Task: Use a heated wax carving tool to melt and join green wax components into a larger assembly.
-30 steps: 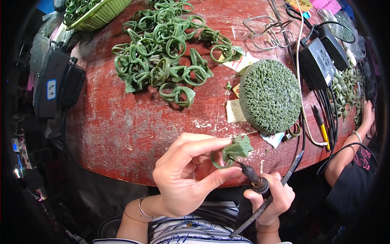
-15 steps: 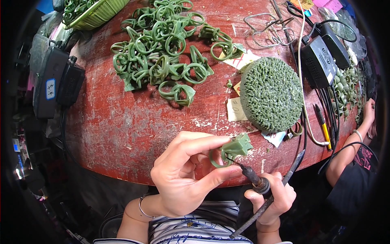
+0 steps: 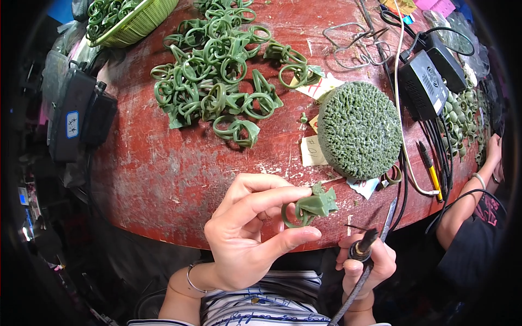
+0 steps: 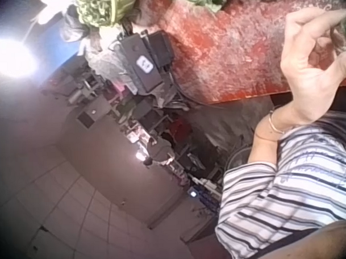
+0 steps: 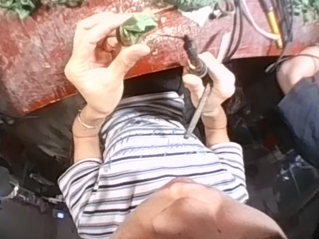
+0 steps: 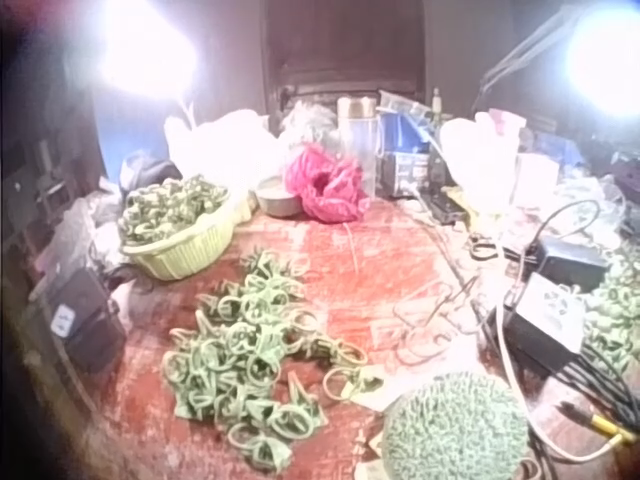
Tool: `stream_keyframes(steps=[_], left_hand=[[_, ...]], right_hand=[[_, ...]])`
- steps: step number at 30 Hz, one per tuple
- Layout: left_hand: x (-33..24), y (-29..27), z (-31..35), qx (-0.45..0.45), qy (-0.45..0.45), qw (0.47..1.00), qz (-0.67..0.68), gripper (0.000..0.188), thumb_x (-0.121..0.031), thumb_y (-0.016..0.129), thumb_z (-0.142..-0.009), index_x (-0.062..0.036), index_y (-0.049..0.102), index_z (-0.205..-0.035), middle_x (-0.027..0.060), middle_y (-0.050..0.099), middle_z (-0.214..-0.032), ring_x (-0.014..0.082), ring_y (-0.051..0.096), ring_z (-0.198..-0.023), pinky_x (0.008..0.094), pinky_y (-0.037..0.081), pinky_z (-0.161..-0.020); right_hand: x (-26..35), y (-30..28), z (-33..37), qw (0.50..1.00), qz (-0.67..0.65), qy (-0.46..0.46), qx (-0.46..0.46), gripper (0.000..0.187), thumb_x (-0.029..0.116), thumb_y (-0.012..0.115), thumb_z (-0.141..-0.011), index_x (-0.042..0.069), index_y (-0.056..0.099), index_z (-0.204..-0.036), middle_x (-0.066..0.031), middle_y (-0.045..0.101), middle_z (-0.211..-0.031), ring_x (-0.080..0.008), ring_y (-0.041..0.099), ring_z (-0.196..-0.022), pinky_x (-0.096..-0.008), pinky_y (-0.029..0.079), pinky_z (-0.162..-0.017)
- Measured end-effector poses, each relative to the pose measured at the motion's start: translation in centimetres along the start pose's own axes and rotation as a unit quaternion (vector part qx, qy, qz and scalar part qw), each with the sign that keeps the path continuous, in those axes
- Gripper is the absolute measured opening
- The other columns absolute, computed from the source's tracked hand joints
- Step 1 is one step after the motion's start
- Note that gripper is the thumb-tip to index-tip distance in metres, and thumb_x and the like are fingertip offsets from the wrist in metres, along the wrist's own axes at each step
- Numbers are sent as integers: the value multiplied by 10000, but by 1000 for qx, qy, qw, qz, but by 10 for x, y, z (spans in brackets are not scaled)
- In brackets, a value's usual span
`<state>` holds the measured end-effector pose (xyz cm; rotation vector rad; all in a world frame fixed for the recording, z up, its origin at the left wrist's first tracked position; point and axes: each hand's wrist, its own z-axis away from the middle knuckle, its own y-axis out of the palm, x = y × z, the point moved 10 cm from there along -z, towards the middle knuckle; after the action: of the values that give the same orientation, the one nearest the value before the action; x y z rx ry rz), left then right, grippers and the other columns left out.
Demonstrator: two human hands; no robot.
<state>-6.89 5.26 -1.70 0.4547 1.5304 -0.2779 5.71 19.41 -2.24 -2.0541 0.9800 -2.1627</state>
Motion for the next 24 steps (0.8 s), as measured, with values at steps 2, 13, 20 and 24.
stream_keyframes(steps=[2, 13, 20, 24], left_hand=[[0, 0, 0, 1, -7, 1000, -1, 439, -30, 759, -631, 29, 554, -1015, 95, 494, -970, 108, 516, -784, 217, 451, -684], [7, 7, 2, 40, -53, 993, 100, 399, 98, 661, -690, 56, 542, -1069, 106, 491, -1035, 163, 546, -943, 269, 485, -833], [9, 8, 2, 38, -57, 992, 109, 394, 106, 658, -690, 60, 541, -1064, 112, 492, -1038, 165, 546, -944, 271, 485, -840], [2, 6, 0, 15, -15, 997, 76, 393, 98, 673, -679, 55, 550, -1049, 103, 499, -1000, 154, 555, -910, 255, 495, -797]], right_hand=[[3, 1, 0, 1000, 3, -14, -11, 383, 313, 737, -685, -23, 583, -785, -31, 506, -540, -89, 473, -415, -199, 360, -396], [0, -8, 3, 998, 31, -16, -49, 373, 345, 663, -751, -14, 563, -770, -17, 471, -513, -83, 455, -386, -201, 339, -374], [1, -7, 2, 998, 40, -13, -48, 379, 342, 686, -729, -17, 570, -767, -33, 483, -520, -114, 480, -404, -217, 363, -392], [7, -6, 1, 997, 43, -33, -45, 340, 297, 716, -696, -11, 581, -746, -52, 529, -544, -122, 497, -416, -211, 375, -406]])
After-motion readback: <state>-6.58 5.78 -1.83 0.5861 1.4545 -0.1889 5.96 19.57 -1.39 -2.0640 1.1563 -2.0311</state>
